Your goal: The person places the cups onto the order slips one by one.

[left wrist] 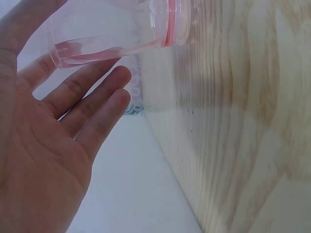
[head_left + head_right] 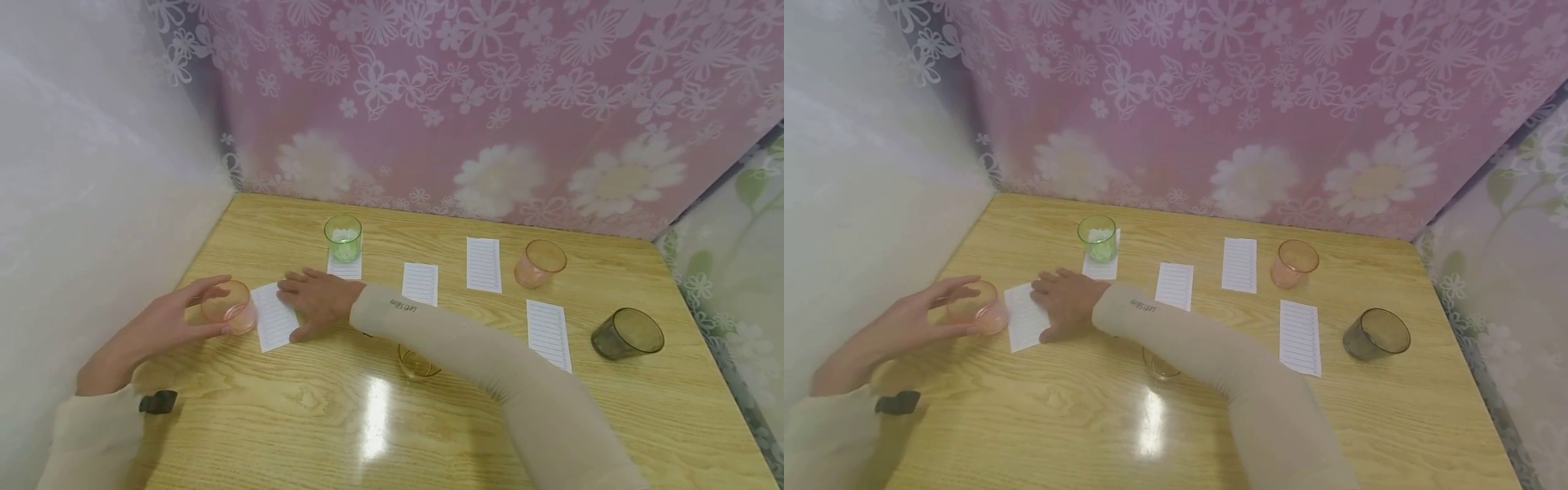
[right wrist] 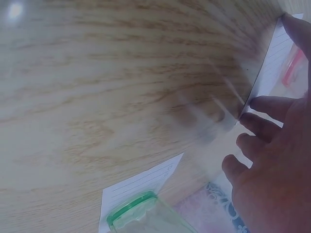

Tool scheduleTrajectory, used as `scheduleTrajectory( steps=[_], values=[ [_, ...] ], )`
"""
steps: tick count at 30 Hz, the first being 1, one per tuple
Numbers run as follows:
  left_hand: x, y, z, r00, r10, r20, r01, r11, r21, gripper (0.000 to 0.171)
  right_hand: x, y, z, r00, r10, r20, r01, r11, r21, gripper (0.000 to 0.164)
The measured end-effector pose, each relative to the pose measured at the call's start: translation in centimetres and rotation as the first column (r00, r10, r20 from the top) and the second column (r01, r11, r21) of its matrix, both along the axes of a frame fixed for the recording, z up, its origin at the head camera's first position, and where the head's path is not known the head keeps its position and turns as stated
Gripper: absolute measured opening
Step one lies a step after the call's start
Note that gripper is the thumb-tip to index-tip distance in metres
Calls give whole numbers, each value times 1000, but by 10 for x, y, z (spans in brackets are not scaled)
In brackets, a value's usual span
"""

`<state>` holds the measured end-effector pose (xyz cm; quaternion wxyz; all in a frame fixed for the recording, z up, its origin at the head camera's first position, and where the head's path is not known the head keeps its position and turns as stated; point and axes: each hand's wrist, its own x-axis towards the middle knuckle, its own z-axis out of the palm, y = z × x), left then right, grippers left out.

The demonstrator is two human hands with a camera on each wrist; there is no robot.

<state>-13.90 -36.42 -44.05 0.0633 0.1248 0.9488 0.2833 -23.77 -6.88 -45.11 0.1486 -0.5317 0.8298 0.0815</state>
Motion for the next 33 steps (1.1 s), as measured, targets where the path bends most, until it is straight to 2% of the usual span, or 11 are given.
scheduleTrajectory(
  steps=[9, 16, 33],
  values=[
    [-7, 10, 1, 1000, -21, 18, 21, 999, 25, 90, 6, -8, -1, 999, 4, -33, -2, 999, 41, 101],
    [-10, 18, 0, 999, -30, 15, 30, 1000, 2, 91, 9, -13, -3, 998, -6, -58, 10, 997, 72, 101],
    [-14, 31, -1, 997, -53, 47, 51, 998, 30, 91, 8, -15, -4, 999, -28, -28, 30, 997, 65, 106]
  ],
)
